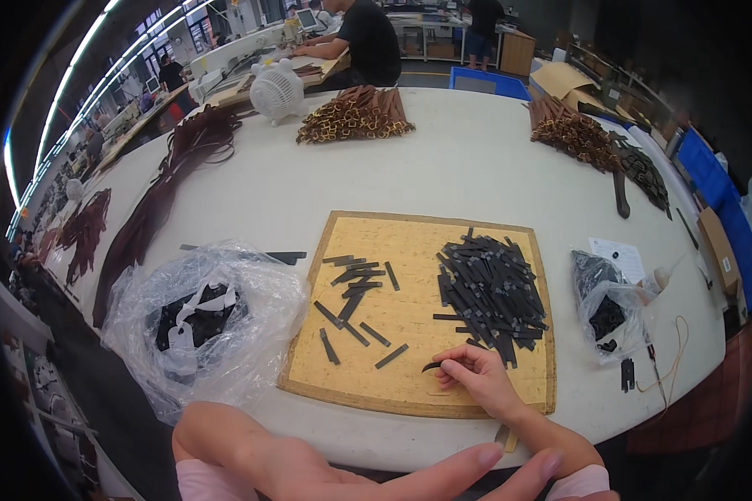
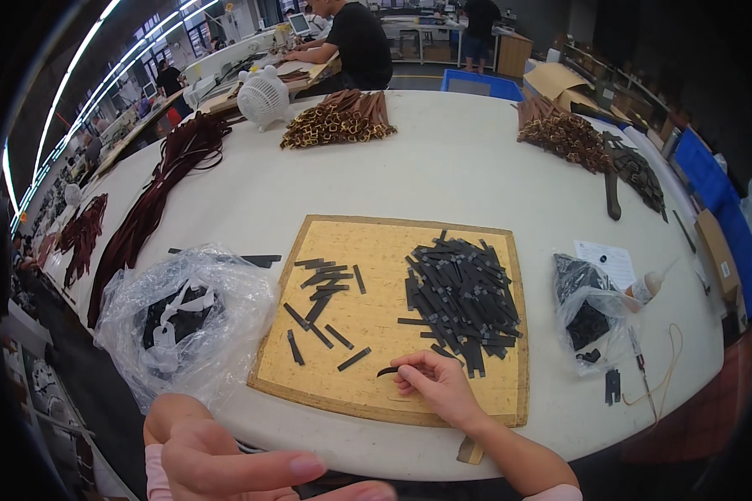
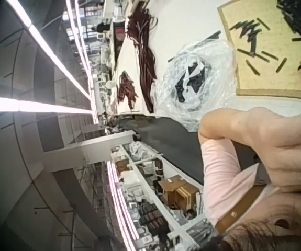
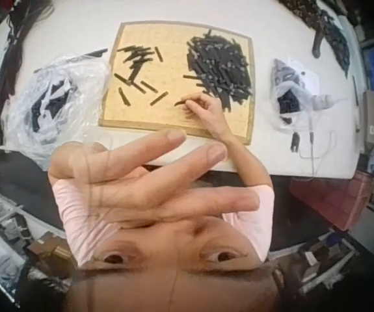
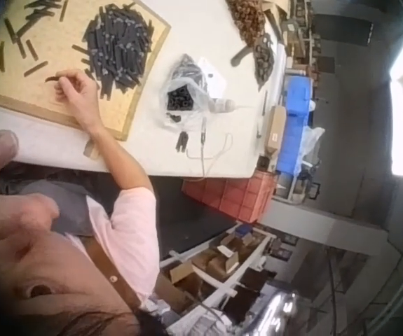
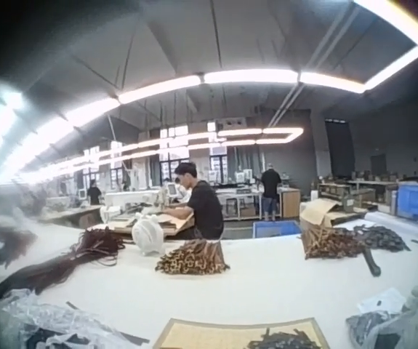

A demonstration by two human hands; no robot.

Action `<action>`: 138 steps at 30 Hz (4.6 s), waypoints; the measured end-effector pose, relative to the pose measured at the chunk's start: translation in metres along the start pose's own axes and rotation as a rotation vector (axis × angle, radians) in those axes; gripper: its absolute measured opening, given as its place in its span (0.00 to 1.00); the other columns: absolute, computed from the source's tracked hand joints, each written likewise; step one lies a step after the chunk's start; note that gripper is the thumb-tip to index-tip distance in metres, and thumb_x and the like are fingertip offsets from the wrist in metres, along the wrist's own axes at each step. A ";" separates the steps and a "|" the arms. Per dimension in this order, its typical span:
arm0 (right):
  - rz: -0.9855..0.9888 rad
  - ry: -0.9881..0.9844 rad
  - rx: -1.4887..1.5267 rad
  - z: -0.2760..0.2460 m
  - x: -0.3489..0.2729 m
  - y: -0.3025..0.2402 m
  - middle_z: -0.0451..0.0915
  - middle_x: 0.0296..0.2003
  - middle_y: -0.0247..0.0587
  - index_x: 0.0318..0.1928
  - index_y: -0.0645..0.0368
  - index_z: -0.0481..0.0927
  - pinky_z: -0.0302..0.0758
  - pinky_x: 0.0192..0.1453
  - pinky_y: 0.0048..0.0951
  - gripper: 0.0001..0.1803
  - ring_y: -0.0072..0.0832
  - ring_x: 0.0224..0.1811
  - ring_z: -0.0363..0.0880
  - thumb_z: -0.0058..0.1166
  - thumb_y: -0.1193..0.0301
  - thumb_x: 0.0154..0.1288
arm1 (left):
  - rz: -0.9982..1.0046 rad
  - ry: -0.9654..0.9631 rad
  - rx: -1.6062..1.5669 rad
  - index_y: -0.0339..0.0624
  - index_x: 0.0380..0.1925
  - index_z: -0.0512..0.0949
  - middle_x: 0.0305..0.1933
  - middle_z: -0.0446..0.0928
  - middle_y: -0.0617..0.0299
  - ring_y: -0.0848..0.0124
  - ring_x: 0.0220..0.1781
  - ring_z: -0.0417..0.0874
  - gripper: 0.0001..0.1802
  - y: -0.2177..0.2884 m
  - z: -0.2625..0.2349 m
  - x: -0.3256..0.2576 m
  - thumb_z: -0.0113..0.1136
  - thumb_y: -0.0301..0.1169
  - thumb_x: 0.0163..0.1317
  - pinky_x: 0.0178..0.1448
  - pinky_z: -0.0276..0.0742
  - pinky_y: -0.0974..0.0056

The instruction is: Assembling small leather straps by attaching small plastic or metal components at a workshop workbench.

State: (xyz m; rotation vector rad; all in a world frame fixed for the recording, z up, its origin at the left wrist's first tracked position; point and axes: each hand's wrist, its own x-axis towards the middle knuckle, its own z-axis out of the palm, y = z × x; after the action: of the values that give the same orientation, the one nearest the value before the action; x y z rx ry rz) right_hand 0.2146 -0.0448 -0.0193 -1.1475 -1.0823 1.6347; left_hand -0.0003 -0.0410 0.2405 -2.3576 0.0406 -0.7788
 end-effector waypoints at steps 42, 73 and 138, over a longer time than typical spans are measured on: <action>0.242 -0.138 0.171 -0.003 -0.013 -0.014 0.84 0.41 0.41 0.48 0.65 0.78 0.83 0.48 0.28 0.08 0.24 0.42 0.84 0.55 0.73 0.75 | -0.926 0.068 -1.102 0.41 0.48 0.83 0.35 0.79 0.60 0.68 0.31 0.83 0.16 0.125 0.168 -0.136 0.69 0.20 0.58 0.33 0.79 0.66; 0.129 -0.074 0.031 -0.011 -0.010 -0.014 0.86 0.45 0.37 0.56 0.66 0.80 0.80 0.50 0.20 0.16 0.17 0.44 0.83 0.60 0.72 0.72 | -1.415 -0.037 -1.609 0.32 0.47 0.79 0.39 0.82 0.58 0.74 0.40 0.84 0.11 0.115 0.173 -0.133 0.64 0.23 0.65 0.46 0.80 0.69; 0.053 -0.037 -0.006 -0.002 -0.011 -0.010 0.82 0.44 0.37 0.48 0.64 0.76 0.82 0.50 0.22 0.07 0.19 0.45 0.83 0.57 0.79 0.72 | -1.537 -0.118 -1.701 0.33 0.36 0.81 0.30 0.82 0.64 0.80 0.34 0.82 0.06 0.128 0.181 -0.138 0.65 0.25 0.64 0.41 0.79 0.72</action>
State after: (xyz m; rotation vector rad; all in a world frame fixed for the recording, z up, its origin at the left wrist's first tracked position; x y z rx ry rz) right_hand 0.2208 -0.0521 -0.0073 -1.1628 -1.0888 1.7010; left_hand 0.0060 -0.0081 -0.0185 -3.6912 -2.1583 -1.6118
